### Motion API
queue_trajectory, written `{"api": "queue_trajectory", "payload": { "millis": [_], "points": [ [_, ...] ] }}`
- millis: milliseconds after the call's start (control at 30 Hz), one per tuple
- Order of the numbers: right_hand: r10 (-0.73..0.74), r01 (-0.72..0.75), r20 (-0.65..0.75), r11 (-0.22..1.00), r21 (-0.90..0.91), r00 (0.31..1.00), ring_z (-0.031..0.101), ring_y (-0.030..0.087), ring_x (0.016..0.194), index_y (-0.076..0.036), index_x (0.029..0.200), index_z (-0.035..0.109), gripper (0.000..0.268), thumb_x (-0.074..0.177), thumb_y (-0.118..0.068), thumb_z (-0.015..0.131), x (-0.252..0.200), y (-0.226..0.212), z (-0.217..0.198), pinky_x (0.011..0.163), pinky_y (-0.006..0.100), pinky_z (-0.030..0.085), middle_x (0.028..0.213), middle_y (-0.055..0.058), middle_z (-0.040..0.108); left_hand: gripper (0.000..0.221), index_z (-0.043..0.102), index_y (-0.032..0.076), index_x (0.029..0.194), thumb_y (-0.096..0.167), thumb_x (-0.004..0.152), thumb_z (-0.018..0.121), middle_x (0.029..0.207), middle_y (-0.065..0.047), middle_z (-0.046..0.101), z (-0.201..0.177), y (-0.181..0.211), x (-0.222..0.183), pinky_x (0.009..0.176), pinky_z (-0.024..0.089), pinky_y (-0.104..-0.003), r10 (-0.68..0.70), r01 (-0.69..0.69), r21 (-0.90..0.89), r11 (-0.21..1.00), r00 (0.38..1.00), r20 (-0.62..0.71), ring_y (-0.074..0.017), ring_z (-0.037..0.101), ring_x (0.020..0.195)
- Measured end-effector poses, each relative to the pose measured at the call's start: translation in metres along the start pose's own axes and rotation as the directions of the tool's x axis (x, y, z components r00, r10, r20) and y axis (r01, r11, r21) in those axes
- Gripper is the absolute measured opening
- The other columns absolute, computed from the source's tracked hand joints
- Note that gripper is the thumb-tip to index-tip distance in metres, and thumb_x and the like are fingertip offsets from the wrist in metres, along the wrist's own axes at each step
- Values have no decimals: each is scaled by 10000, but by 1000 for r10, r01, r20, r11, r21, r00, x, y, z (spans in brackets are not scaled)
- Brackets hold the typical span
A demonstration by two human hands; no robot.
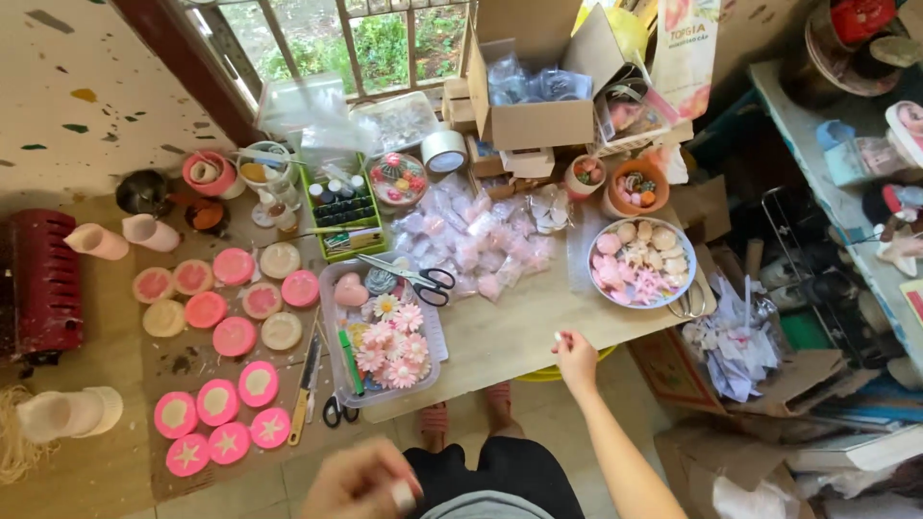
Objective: Pouring liquid into molds and packing finished floral-shaped candle or soap items into small bags.
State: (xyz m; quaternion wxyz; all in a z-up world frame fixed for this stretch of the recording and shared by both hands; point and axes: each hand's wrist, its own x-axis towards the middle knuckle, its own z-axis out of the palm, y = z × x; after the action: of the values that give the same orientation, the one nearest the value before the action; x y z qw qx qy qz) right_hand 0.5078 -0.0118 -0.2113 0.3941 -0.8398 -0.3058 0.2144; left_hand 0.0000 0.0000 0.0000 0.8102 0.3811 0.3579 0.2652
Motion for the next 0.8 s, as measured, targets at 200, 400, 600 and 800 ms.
{"api": "queue_trajectory", "payload": {
  "millis": [200,400,600,800],
  "points": [
    [-280,235,-206,948,-216,938,651,150,591,-27,844,750,229,915,-244,765,109,-29,-22,614,333,521,711,121,732,254,588,25,794,39,875,829,519,-23,543,-45,-156,73,359,296,-242,-2,-37,-113,993,945,-327,-84,478,393],
    [-109,113,-50,989,93,993,704,157,616,-67,975,703,142,876,-166,680,185,-68,-46,582,308,554,781,91,724,326,737,146,1099,67,784,754,713,26,699,90,-6,94,368,312,-221,91,-60,69,996,744,-662,-49,466,432],
    [-367,367,33,930,-25,930,681,152,703,-29,987,729,157,843,-91,734,216,-65,17,652,296,547,809,82,732,188,648,15,904,181,985,681,572,2,519,95,-97,121,355,264,-227,-6,-252,-233,939,669,-744,-59,410,416],
    [-189,-30,580,938,346,792,692,185,814,-107,1127,717,213,924,-170,710,257,-144,165,709,335,564,951,39,740,75,632,66,941,140,929,623,550,-14,519,101,-161,127,332,275,-251,-115,-273,-317,908,567,-816,-84,372,365]
  ]
}}
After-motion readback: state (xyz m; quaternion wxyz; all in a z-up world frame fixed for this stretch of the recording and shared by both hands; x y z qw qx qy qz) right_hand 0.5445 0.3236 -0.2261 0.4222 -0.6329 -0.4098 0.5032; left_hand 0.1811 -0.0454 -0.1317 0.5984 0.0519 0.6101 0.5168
